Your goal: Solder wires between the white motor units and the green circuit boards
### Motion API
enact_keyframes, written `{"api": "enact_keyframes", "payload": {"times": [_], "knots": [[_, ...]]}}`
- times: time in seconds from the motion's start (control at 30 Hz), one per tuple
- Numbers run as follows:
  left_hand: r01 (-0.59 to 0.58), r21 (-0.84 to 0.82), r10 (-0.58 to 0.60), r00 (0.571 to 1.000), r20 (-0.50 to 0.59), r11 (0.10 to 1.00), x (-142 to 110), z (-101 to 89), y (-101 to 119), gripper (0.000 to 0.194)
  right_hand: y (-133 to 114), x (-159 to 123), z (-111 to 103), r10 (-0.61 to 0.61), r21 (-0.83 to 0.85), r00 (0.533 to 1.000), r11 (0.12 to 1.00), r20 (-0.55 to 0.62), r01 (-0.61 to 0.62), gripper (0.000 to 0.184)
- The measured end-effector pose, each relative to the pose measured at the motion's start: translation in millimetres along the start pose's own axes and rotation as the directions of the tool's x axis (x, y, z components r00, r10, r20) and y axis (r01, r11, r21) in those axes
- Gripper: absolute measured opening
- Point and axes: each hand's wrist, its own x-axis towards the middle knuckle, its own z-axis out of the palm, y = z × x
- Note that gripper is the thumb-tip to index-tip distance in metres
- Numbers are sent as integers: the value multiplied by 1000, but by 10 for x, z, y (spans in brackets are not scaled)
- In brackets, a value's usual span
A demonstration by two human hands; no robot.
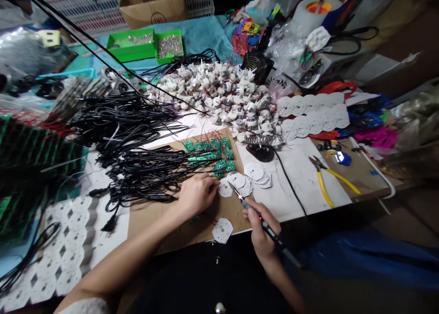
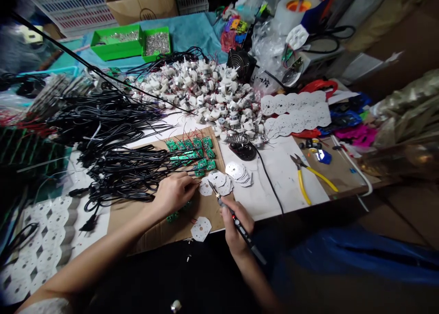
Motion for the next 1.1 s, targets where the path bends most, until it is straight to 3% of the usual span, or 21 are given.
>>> {"api": "enact_keyframes", "payload": {"times": [0.37, 0.53, 0.83, 0.93, 1.1], "knots": [[-12, 28, 10, 998, 59, 1000, 63, -147, 128, 19, 23, -51, 65, -7, 11, 1000, 1000, 21, 7, 24], [42, 83, -51, 992, 115, 996, 149, -149, 141, 18, 35, -60, 43, -12, 14, 1000, 1000, 28, 12, 23], [89, 87, -98, 991, 93, 992, 153, -134, 99, 19, -52, 15, 62, -64, 11, 996, 998, 68, 64, 24], [51, 72, -55, 997, 52, 996, 83, -91, 73, 19, -80, 32, 63, -69, 9, 996, 998, 63, 69, 25], [-136, 72, 134, 991, 26, 988, -89, 6, 19, 24, -55, 7, 41, -66, -9, 997, 998, 47, 66, 24]]}}
